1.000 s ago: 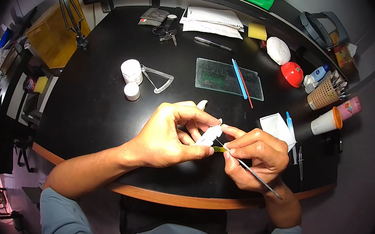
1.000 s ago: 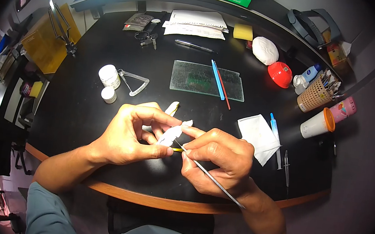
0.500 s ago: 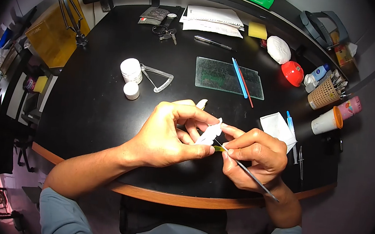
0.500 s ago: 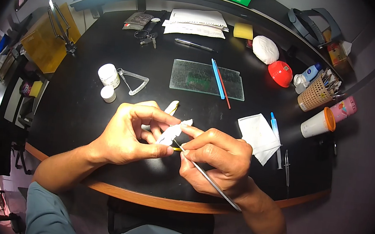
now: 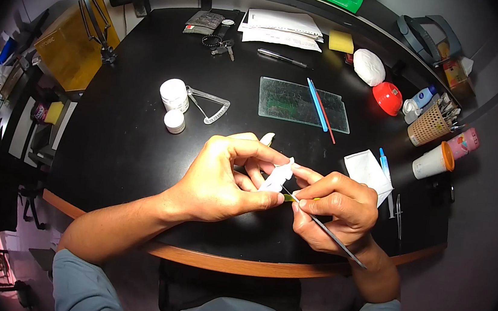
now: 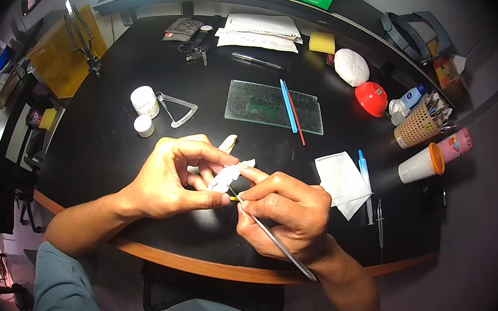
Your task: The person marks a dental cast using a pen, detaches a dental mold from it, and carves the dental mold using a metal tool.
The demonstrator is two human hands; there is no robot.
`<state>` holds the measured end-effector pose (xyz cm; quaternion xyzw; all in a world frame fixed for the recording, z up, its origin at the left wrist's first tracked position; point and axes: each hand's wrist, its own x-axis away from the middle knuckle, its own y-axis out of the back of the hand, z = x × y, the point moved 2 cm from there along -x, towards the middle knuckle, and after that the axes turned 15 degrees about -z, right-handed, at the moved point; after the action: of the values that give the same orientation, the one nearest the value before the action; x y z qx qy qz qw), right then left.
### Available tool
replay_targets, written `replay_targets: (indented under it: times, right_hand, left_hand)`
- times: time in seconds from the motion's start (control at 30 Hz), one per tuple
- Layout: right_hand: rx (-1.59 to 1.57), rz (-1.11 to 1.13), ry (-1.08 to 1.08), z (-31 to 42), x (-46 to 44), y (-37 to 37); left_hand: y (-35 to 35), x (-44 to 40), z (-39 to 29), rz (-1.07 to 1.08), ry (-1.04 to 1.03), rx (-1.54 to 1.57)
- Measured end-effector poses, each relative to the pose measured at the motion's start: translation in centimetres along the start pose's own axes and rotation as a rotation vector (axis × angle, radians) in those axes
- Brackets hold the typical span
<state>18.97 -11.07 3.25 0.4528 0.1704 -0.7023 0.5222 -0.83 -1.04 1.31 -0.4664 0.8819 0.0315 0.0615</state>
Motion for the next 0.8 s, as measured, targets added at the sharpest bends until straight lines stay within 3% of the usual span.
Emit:
replay_targets:
  times: [0.8]
  right_hand:
    - [0.037, -0.011, 0.018, 0.03, -0.30, 0.20]
  left_hand:
    - [0.05, 0.21, -0.19, -0.021, -0.092, -0.072]
